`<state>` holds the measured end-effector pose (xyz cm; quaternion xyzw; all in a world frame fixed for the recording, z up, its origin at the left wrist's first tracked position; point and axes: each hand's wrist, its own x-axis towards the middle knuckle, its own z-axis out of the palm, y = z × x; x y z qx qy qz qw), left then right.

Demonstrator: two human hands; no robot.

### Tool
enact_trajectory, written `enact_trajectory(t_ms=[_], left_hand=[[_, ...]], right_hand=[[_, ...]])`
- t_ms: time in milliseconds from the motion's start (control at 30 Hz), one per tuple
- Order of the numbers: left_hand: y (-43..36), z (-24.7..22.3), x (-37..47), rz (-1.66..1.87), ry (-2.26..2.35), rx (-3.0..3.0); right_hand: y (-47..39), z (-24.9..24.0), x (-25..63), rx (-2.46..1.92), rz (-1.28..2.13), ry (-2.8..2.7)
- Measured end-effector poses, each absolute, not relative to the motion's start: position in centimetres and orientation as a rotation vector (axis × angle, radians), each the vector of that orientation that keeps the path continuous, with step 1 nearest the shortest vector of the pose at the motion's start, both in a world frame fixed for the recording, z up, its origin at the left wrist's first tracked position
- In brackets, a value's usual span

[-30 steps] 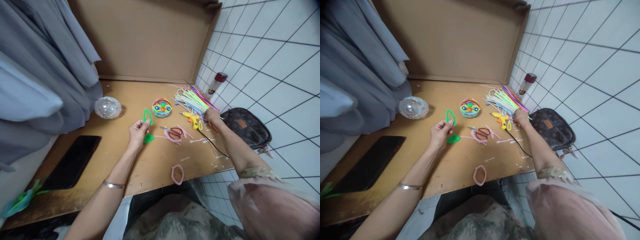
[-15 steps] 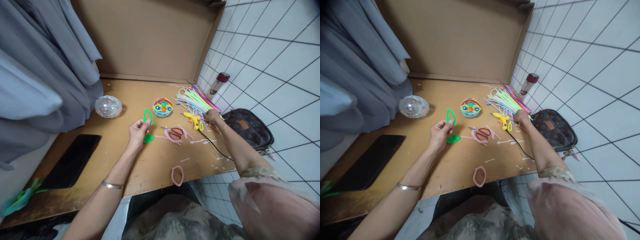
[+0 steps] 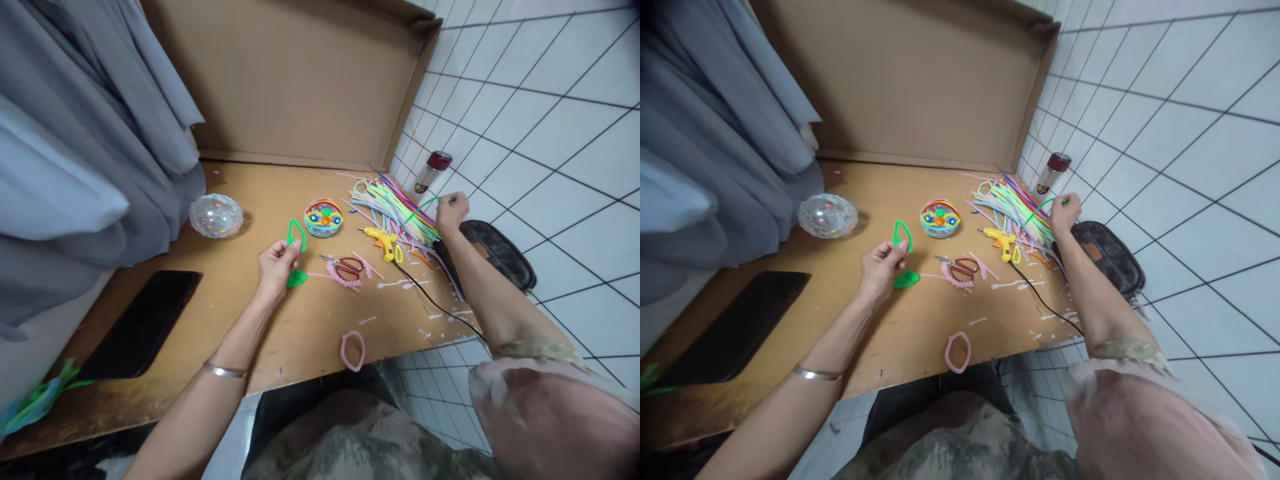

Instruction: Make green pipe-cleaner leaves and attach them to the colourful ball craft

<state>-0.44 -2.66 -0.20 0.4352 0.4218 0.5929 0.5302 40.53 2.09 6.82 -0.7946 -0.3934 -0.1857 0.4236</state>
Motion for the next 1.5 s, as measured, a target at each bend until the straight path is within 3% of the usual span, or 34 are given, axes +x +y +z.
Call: enact_trajectory(t_ms=[100, 233, 300, 400, 500, 633, 967, 1167, 1500], left_hand=[[-2.7, -0.3, -0.4, 1.399, 0.983, 1.037], [-2.8, -0.4, -0.3, 1.37, 0.955, 1.038], [-2.6, -0.4, -0.4, 1.369, 0.95, 1.027], [-2.2, -0.4, -0.7, 1.403, 0.956, 1.003], [-1.7, -0.4, -1.0, 1.451, 0.973, 0.98], [-1.4, -0.2, -1.2, 1.486, 0.963, 0.929], [-1.4, -0.3, -1.2, 1.515, 0.944, 0.938], [-1.6, -0.3, -1.2, 1.467, 0.914, 1.051], [-1.8, -0.3, -1.2, 1.318, 0.891, 1.088]], right_hand=[[3.2, 11.0, 38.7, -1.754, -0.713, -0.69], [3.5, 16.4, 33.2, -1.408, -0.916, -0.933], [2.5, 18.2, 29.2, -1.218, -0.87, -1.069], [0.0, 19.0, 23.4, -0.989, -0.535, -1.202], [-2.3, 17.6, 19.5, -0.906, -0.017, -1.224], [-3.3, 14.7, 18.7, -1.022, 0.361, -1.249], [-4.2, 13.3, 19.3, -0.945, 0.901, -1.209], [-4.7, 8.4, 15.9, -1.103, 1.214, -1.264], [-3.0, 2.5, 13.9, -1.117, 1.328, -1.194]])
